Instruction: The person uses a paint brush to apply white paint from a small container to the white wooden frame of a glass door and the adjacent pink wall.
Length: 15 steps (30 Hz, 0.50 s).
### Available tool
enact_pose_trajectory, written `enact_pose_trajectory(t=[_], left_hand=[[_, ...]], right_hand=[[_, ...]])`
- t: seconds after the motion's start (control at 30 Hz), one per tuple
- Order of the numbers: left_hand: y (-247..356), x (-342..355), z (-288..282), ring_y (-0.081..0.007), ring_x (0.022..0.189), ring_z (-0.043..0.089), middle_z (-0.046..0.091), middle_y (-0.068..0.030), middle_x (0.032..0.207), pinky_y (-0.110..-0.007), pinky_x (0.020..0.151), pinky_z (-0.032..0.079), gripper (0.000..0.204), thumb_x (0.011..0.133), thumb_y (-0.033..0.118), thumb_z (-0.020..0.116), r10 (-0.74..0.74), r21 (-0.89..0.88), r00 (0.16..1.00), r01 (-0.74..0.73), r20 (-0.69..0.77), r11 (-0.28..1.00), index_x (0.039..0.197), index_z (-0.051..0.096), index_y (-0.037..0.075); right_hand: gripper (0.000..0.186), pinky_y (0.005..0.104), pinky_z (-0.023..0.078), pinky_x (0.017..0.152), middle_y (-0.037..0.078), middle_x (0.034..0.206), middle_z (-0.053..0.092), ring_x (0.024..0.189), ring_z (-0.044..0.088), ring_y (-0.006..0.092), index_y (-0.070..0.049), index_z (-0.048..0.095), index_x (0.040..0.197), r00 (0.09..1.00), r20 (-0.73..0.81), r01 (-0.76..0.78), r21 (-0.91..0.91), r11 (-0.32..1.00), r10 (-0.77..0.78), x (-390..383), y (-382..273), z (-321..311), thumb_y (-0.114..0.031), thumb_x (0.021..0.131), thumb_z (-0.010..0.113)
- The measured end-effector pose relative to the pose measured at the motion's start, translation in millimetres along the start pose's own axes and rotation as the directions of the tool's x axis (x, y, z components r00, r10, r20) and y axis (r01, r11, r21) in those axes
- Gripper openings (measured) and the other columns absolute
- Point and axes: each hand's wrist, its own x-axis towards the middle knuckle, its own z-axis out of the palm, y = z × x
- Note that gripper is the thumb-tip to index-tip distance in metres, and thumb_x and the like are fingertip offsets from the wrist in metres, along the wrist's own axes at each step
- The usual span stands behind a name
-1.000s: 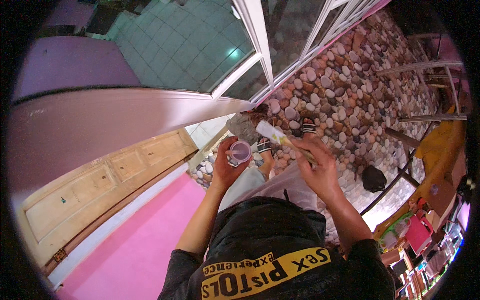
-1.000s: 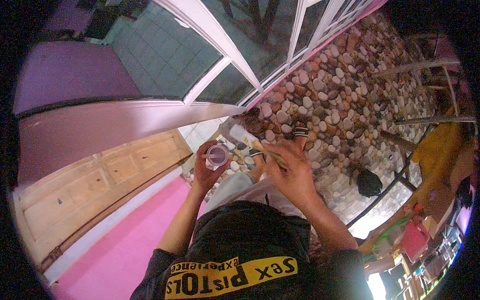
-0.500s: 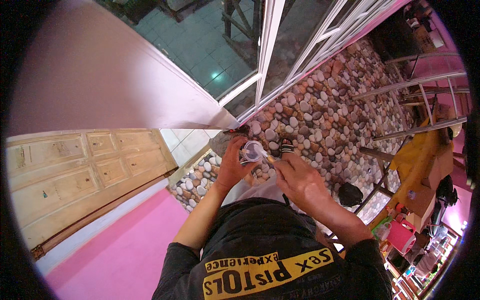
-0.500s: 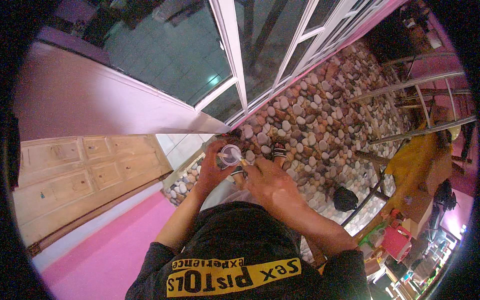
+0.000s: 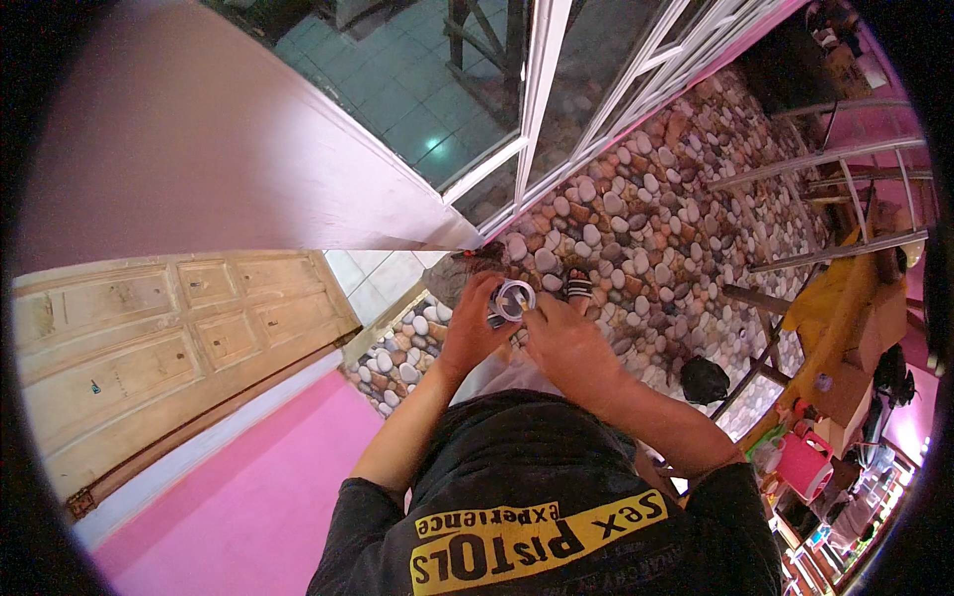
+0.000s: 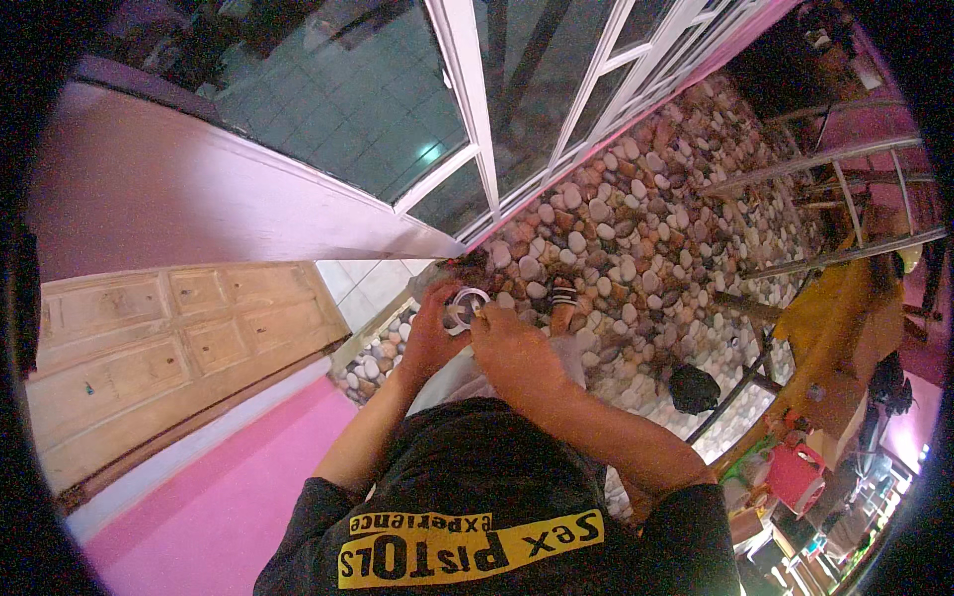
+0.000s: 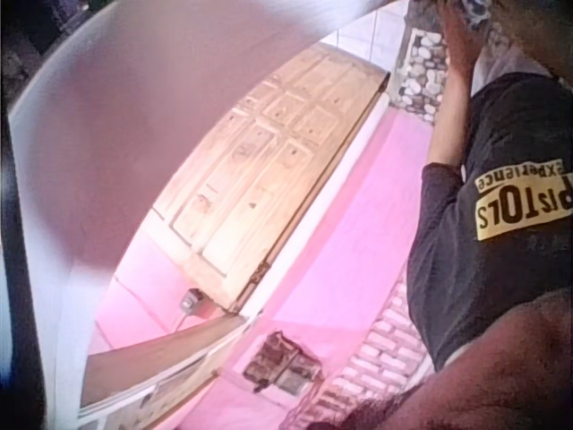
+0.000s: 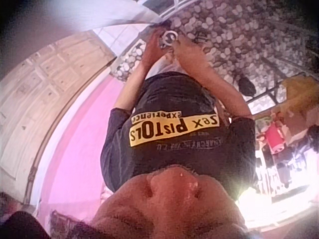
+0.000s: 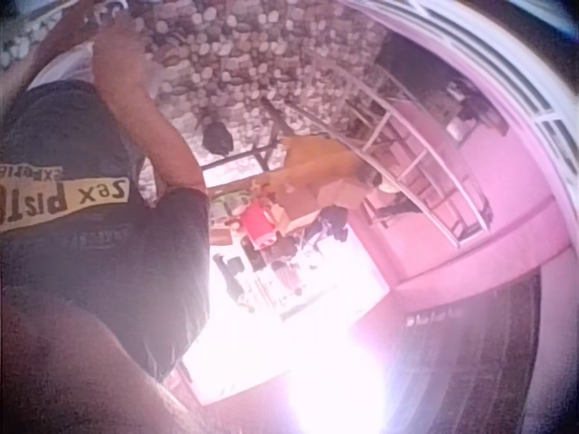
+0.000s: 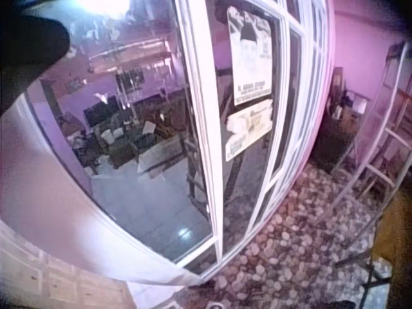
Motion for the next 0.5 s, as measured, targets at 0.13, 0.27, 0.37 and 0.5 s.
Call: enact_pose_trajectory(t=[0.13, 0.27, 0.37, 0.5], left_hand=[[-0.7, 0.1, 1.6, -0.0413, 0.121, 0.056, 0.057, -0.0206, 0.131, -0.045, 0.102, 0.048, 0.071, 0.072, 0.014, 0.087, -0.015, 0.017, 1.000, 0.015, -0.004, 1.000, 0.132, 0.051, 0.003], [-8.0, 0.3, 4.7, -0.0360, 0.124, 0.059, 0.058, -0.0172, 0.132, -0.042, 0.103, 0.049, 0.074, 0.072, 0.015, 0.089, -0.081, -0.014, 0.996, 0.081, 0.028, 0.997, 0.135, 0.050, 0.008], [-9.1, 0.8, 6.0, -0.0343, 0.122, 0.059, 0.059, -0.0168, 0.130, -0.041, 0.102, 0.049, 0.073, 0.073, 0.014, 0.089, -0.144, -0.022, 0.988, 0.146, 0.056, 0.989, 0.135, 0.050, 0.007], [-12.7, 2.8, 7.5, -0.0316, 0.121, 0.060, 0.059, -0.0167, 0.128, -0.040, 0.102, 0.048, 0.074, 0.074, 0.015, 0.089, -0.130, -0.042, 0.990, 0.132, 0.045, 0.990, 0.135, 0.048, 0.004]], right_hand=[[0.021, 0.0412, 0.057, 0.075, 0.016, 0.100, 0.062, 0.089, 0.067, 0.0354, -0.002, 0.064, 0.106, 0.987, -0.102, -0.091, 0.273, 0.958, 0.123, -7.2, 11.2, -13.3, -0.009, 0.086, 0.069], [0.021, 0.0395, 0.056, 0.076, 0.018, 0.101, 0.068, 0.087, 0.070, 0.0360, -0.001, 0.067, 0.107, 0.935, -0.055, -0.249, 0.604, 0.757, 0.351, -18.3, 29.0, -17.2, -0.008, 0.088, 0.071], [0.024, 0.0379, 0.055, 0.076, 0.016, 0.102, 0.071, 0.088, 0.071, 0.0297, -0.001, 0.068, 0.110, 0.890, -0.027, -0.316, 0.684, 0.657, 0.456, -27.9, 39.1, -4.3, -0.010, 0.089, 0.073], [0.024, 0.0341, 0.055, 0.072, 0.012, 0.098, 0.072, 0.083, 0.070, 0.0198, 0.000, 0.068, 0.113, 0.852, 0.022, -0.342, 0.779, 0.525, 0.523, -34.4, 45.4, 4.9, -0.011, 0.092, 0.073]])
